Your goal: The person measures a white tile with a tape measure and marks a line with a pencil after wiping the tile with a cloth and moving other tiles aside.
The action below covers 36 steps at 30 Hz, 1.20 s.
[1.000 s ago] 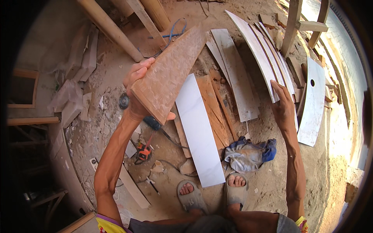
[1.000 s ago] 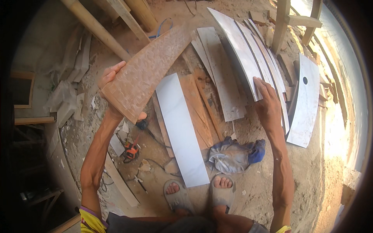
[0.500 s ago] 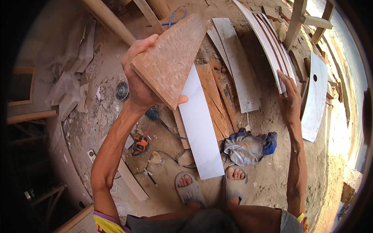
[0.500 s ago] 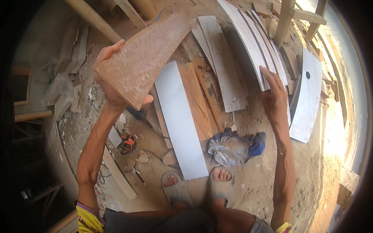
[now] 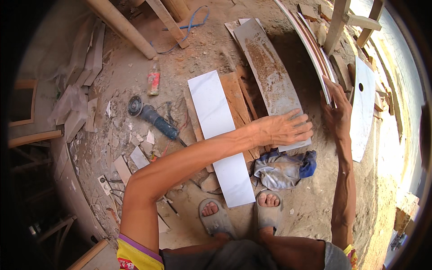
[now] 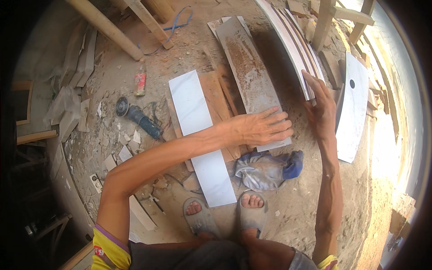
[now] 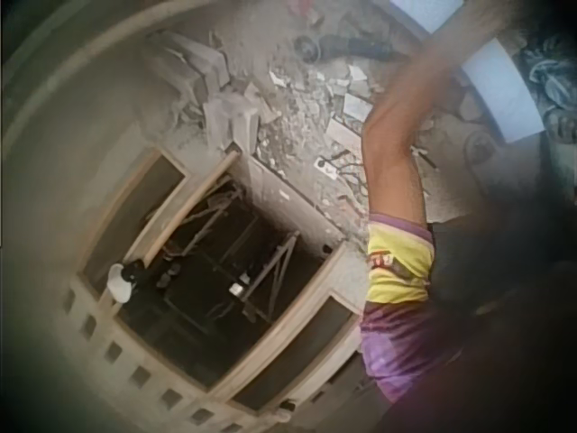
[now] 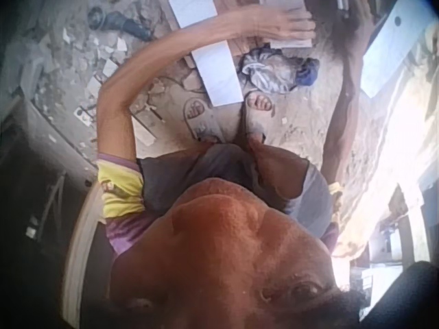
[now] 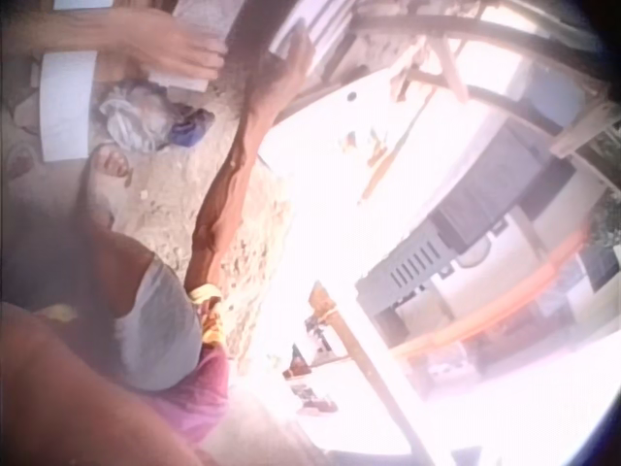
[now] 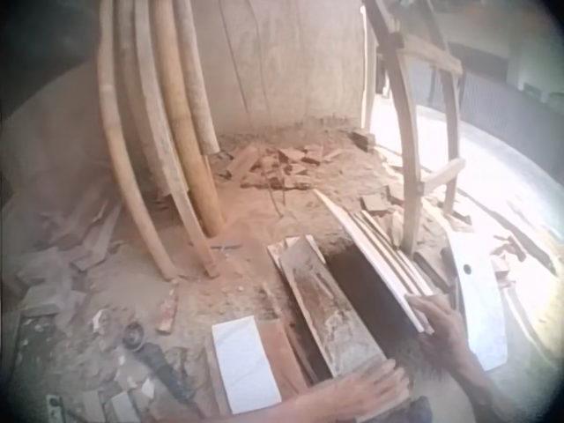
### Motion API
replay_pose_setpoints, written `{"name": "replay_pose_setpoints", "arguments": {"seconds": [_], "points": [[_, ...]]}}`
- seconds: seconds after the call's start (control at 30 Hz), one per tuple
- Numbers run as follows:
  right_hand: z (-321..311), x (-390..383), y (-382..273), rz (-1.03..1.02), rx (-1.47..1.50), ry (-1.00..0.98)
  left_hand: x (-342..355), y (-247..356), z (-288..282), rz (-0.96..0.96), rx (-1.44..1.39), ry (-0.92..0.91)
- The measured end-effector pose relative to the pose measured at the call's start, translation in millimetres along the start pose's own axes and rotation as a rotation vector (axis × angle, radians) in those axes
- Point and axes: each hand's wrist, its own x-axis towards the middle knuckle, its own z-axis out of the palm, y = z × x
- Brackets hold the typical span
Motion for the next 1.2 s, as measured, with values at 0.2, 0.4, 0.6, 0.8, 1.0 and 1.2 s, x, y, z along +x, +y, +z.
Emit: {"name": "replay_pose_setpoints", "arguments": {"seconds": [0.2,0.4,0.6,0.8,1.0,1.2], "points": [[-6,0,-6,0.017,-0.052,-0.046,18,7,55,0.074,-0.047,-0.453],[11,-1,-14,-0.016,-0.058,-0.024,4,4,120,-0.009,-0.152,-0.530],[28,-16,-1,-0.071,-0.274,-0.086,8,3,68,-0.250,-0.292,-0.446],[87,-39,8,-0.120,-0.343,-0.143,-73,45,-97,-1.036,-0.839,-0.374],[115,-58,20,-0.112,-0.472,-0.225,-152,143,-156,-1.620,-0.834,-0.702],[130,-59,13,-0.177,-0.462,-0.236,-181,259,-119,-1.907,-1.088,-0.492]]}}
